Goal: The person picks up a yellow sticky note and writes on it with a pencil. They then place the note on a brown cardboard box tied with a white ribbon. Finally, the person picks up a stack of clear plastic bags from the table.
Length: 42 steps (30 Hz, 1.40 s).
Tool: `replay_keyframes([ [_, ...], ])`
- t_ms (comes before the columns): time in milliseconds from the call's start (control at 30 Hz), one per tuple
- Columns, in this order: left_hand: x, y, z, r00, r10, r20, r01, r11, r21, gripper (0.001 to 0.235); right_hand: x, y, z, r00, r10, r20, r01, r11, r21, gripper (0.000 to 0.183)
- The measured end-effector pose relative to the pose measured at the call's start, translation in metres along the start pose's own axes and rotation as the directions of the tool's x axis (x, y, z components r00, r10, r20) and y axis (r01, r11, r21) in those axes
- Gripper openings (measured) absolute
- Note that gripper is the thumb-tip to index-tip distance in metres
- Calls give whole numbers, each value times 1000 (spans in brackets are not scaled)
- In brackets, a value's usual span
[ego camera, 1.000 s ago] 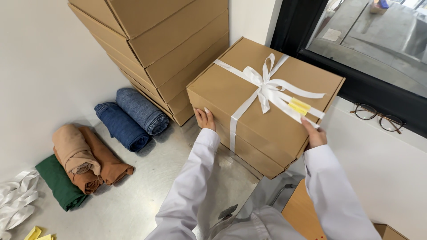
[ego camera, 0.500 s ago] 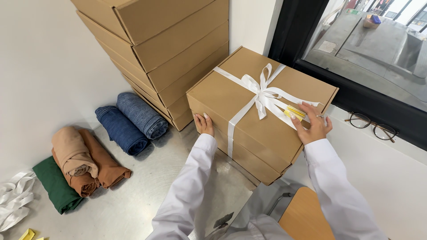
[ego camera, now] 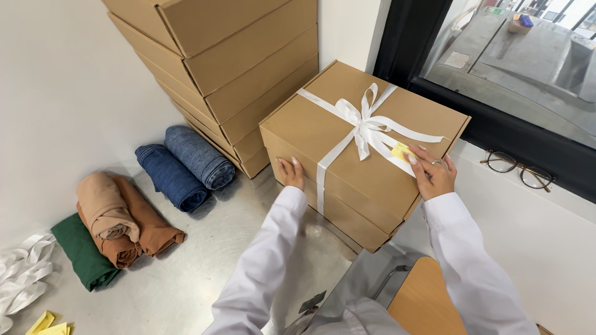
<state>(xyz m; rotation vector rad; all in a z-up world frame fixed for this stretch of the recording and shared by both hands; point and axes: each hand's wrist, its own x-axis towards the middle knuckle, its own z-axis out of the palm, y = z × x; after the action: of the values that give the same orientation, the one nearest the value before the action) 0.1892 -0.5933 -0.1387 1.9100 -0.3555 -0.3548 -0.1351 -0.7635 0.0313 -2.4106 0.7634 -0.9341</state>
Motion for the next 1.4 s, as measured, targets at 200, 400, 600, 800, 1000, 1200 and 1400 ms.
replay_keyframes([
  [200, -12, -2, -19, 995, 0, 98, -11, 993, 118, 93, -1, 10, 2, 1000, -9, -10, 9, 1000, -19, 21],
  [400, -66, 28, -64, 997, 3, -83, -8, 998, -64, 79, -8, -37, -15, 977, -160, -141, 159, 987, -19, 24],
  [600, -140, 19, -121, 937, 116, -330, -226, 920, -319, 39, -14, -160, -19, 841, -517, -160, 540, 823, 178, 22],
  [800, -266, -33, -218, 867, -176, -466, -73, 881, -467, 21, -67, -254, 46, 743, -669, -15, 540, 587, 603, 15],
  [1000, -385, -61, -320, 635, -310, -708, -106, 872, -477, 24, -136, -332, 112, 675, -725, 138, 346, 476, 809, 16],
  [1200, -466, -99, -380, 447, -429, -785, -157, 826, -541, 25, -210, -393, 182, 561, -785, 261, 189, 429, 883, 14],
  [1400, -524, -141, -443, 335, -483, -809, -187, 808, -559, 25, -286, -445, 246, 460, -768, 446, 54, 526, 849, 12],
])
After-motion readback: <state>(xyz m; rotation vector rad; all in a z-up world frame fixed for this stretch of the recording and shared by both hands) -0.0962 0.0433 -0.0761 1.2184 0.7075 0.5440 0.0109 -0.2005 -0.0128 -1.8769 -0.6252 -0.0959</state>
